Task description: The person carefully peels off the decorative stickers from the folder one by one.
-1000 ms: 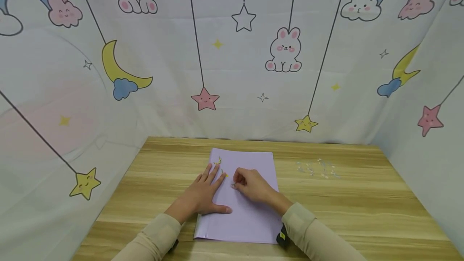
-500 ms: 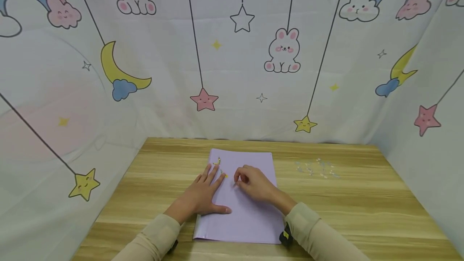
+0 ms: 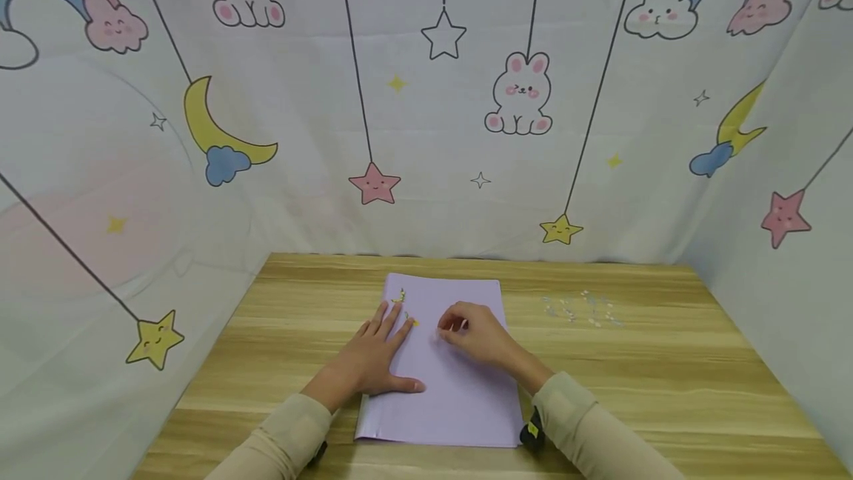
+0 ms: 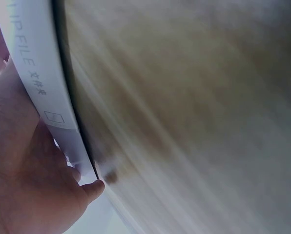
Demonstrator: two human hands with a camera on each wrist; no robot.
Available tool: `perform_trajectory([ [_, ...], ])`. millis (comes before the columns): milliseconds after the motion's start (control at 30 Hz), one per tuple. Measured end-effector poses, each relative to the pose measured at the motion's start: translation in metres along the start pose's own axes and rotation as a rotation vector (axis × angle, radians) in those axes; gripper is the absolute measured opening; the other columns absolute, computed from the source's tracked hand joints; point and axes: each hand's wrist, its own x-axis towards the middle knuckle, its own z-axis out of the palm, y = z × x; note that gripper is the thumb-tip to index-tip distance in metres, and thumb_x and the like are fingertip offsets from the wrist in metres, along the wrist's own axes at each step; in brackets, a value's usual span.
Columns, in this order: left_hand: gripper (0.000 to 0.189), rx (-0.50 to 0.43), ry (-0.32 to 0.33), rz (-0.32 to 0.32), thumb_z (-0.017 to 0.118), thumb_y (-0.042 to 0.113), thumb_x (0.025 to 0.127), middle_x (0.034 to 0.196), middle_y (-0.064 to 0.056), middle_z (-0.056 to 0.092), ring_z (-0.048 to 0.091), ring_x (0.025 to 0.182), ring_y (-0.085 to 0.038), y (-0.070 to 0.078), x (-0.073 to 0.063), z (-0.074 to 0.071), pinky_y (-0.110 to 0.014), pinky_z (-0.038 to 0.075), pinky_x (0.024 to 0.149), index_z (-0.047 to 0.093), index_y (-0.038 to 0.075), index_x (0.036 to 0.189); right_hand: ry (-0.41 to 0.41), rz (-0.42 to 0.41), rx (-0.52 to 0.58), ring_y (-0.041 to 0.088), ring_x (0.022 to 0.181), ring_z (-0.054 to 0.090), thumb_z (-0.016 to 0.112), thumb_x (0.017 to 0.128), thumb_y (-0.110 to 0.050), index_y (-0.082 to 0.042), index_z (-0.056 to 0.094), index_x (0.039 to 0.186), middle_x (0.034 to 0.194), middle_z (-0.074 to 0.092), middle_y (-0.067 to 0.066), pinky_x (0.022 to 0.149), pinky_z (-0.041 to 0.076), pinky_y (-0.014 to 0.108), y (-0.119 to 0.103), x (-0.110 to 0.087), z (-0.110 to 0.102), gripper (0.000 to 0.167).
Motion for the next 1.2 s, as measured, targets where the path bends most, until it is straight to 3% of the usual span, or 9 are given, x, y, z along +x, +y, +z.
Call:
perform_trajectory([
  [167,0.122,0.029,0.007,-0.002,0.057,0.091,0.082,0.177,-0.018,0.004,0.000,0.162,-0.042,-0.002,0.002,0.003,-0.062,0.026,0.124,0.026,0.013,0.170,0.020,0.007,0.008,0.012,0.085,0.063,0.075,0.094,0.001,-0.008,0.075,0.097,0.089,0.069,-0.007,0.079,0.056,0.032,0.001,-0.001,-0.004,0.010],
  [433,0.121,0.010,0.001,-0.007,0.060,0.089,0.083,0.177,-0.020,0.008,0.002,0.162,-0.043,0.002,0.001,-0.002,-0.062,0.027,0.124,0.028,0.011,0.169,0.032,0.030,0.025,0.009,0.084,0.065,0.076,0.095,-0.001,-0.010,0.075,0.100,0.089,0.070,-0.009,0.079,0.056,0.031,0.004,-0.005,-0.017,0.010],
  [1200,0.119,0.006,-0.007,-0.011,0.062,0.087,0.084,0.177,-0.019,0.007,0.001,0.162,-0.042,0.003,-0.001,-0.004,-0.062,0.026,0.124,0.028,0.011,0.169,0.188,0.150,-0.017,0.015,0.088,0.067,0.076,0.098,-0.007,-0.006,0.075,0.113,0.095,0.073,-0.003,0.080,0.057,0.031,0.034,-0.041,-0.094,0.015],
])
